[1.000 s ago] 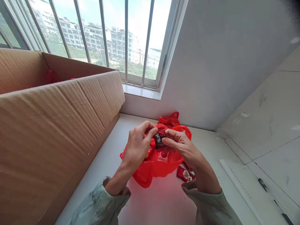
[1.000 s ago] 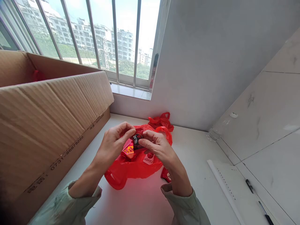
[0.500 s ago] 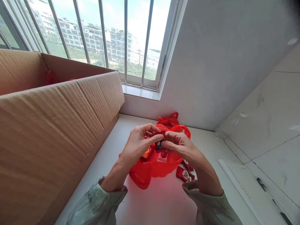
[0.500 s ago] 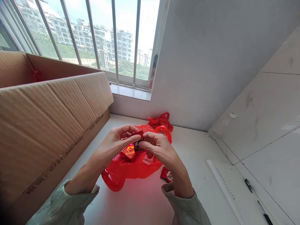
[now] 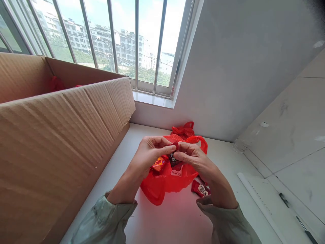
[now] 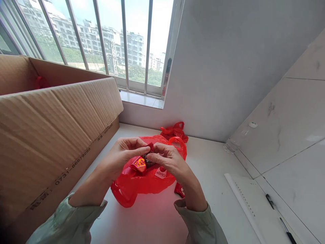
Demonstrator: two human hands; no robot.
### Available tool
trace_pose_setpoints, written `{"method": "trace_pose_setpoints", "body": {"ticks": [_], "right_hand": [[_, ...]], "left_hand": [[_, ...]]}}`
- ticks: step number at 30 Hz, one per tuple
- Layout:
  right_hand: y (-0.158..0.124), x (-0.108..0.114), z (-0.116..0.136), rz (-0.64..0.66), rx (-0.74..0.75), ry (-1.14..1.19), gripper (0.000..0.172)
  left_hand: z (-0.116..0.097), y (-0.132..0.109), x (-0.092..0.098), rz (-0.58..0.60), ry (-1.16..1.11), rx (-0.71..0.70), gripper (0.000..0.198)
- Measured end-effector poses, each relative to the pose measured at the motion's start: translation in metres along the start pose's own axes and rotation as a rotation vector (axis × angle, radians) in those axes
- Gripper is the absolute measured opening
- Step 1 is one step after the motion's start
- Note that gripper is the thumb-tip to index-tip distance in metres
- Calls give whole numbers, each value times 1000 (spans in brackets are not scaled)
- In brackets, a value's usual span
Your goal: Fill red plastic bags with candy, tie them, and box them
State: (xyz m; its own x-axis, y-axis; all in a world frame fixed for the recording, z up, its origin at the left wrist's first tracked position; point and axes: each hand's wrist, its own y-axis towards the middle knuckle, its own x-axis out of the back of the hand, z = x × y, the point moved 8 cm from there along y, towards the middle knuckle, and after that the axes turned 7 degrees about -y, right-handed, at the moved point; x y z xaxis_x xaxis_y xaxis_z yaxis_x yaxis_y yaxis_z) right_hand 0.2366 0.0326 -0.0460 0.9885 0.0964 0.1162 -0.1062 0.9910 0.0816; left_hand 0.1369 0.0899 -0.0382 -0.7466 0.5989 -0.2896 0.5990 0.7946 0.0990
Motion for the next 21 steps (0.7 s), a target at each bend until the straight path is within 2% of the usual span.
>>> {"method": "trace_pose_setpoints", "body": {"ticks": [8, 12, 17, 21], "right_hand": [[-2, 2, 0, 44, 8, -5, 24], [-4, 1, -2, 55, -25, 3, 23], [2, 9, -2, -68, -1, 60, 24], [4, 22, -4, -238, 6, 150, 34]], "left_hand": [[8, 0, -2, 8, -82, 73, 26], [8, 0, -2, 14, -8, 74, 27], [-3, 1, -1, -14, 94, -51, 30], [-3, 0, -1, -15, 346, -79, 39]]}}
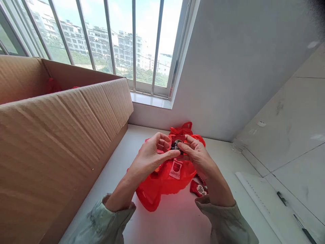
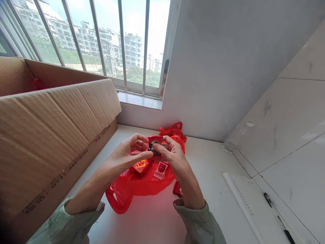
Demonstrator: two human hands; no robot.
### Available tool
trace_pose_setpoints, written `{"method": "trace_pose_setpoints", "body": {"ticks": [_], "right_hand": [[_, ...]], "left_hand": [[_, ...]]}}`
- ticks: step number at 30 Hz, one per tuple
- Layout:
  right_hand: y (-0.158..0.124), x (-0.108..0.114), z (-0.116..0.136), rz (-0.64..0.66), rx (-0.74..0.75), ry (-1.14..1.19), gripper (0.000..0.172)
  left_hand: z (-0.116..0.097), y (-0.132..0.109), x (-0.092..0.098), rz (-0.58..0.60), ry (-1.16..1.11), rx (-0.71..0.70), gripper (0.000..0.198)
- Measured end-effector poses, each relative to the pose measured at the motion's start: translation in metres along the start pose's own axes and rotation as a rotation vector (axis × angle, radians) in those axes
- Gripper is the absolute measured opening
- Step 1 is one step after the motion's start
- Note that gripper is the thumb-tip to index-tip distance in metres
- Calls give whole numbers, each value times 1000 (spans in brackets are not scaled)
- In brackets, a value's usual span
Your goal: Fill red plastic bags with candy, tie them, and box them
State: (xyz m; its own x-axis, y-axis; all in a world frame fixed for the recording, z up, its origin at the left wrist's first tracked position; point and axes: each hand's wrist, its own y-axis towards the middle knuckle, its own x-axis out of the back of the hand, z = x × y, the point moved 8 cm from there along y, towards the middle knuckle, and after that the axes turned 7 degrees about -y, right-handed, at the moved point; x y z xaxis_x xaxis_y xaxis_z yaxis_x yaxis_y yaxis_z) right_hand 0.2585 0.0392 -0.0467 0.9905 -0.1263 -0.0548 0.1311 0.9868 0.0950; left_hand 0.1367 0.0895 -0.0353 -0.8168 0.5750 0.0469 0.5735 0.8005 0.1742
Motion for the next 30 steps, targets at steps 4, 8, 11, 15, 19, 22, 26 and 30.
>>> {"method": "trace_pose_setpoints", "body": {"ticks": [4, 8, 11, 15, 19, 22, 26, 30], "right_hand": [[1, -1, -2, 11, -4, 12, 32], [0, 0, -3, 22, -2, -39, 28], [0, 5, -1, -16, 24, -136, 25], [1, 11, -2, -45, 26, -161, 23], [5, 15, -4, -105, 32, -122, 23], [7, 16, -5, -144, 56, -75, 27], [7, 15, -2, -195, 86, -18, 28], [3, 14, 3, -234, 101, -10, 27]], "left_hand": [[0, -1, -2, 12, 55, -21, 35], [-3, -2, 1, -5, 52, -13, 28], [-8, -3, -2, 25, 137, -17, 19], [-12, -5, -7, 48, 223, -48, 10], [-9, -4, -8, 54, 280, -64, 9], [-6, -3, -7, 69, 279, -44, 9], [-4, -4, -6, 117, 147, -11, 8], [-7, -5, -6, 165, 81, 4, 11]]}}
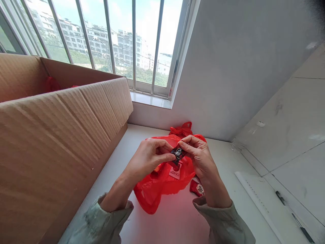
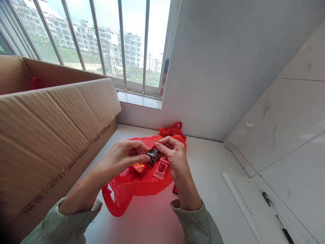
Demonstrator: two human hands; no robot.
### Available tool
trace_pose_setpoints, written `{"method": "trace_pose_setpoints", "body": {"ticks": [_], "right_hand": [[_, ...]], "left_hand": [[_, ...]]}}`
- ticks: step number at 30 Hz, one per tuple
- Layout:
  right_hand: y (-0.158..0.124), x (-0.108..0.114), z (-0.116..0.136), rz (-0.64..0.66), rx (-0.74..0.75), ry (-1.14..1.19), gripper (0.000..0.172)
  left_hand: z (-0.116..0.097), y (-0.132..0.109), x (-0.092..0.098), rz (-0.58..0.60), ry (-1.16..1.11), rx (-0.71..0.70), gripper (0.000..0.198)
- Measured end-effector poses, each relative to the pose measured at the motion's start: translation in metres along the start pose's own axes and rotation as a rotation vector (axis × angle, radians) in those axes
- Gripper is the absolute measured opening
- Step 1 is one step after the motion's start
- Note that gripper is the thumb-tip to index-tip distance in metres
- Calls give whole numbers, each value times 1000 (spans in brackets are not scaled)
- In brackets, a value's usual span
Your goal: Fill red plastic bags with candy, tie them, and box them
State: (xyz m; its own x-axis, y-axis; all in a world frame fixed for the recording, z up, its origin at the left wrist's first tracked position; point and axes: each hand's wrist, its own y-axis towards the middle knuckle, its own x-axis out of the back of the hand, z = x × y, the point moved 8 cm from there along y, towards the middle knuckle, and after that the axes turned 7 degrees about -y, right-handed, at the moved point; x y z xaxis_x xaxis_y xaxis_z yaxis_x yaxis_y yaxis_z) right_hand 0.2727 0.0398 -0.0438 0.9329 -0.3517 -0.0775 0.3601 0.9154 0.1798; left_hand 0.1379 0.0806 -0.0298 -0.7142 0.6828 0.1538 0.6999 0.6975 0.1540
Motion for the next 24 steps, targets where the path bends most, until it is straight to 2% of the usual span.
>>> {"method": "trace_pose_setpoints", "body": {"ticks": [6, 11, 16, 24], "right_hand": [[0, 0, -3, -25, -6, 5, 31], [1, -1, -7, 5, -3, 14, 27], [-4, -5, 3, 34, 50, -35, 24], [-4, -4, 5, 8, 10, -20, 26]], "left_hand": [[-6, -1, 4, -33, 54, -39, 12], [-1, -1, -1, -25, 65, -32, 22], [1, 1, -3, -76, 119, -59, 30], [-13, 2, -2, -119, 204, -90, 28]]}}
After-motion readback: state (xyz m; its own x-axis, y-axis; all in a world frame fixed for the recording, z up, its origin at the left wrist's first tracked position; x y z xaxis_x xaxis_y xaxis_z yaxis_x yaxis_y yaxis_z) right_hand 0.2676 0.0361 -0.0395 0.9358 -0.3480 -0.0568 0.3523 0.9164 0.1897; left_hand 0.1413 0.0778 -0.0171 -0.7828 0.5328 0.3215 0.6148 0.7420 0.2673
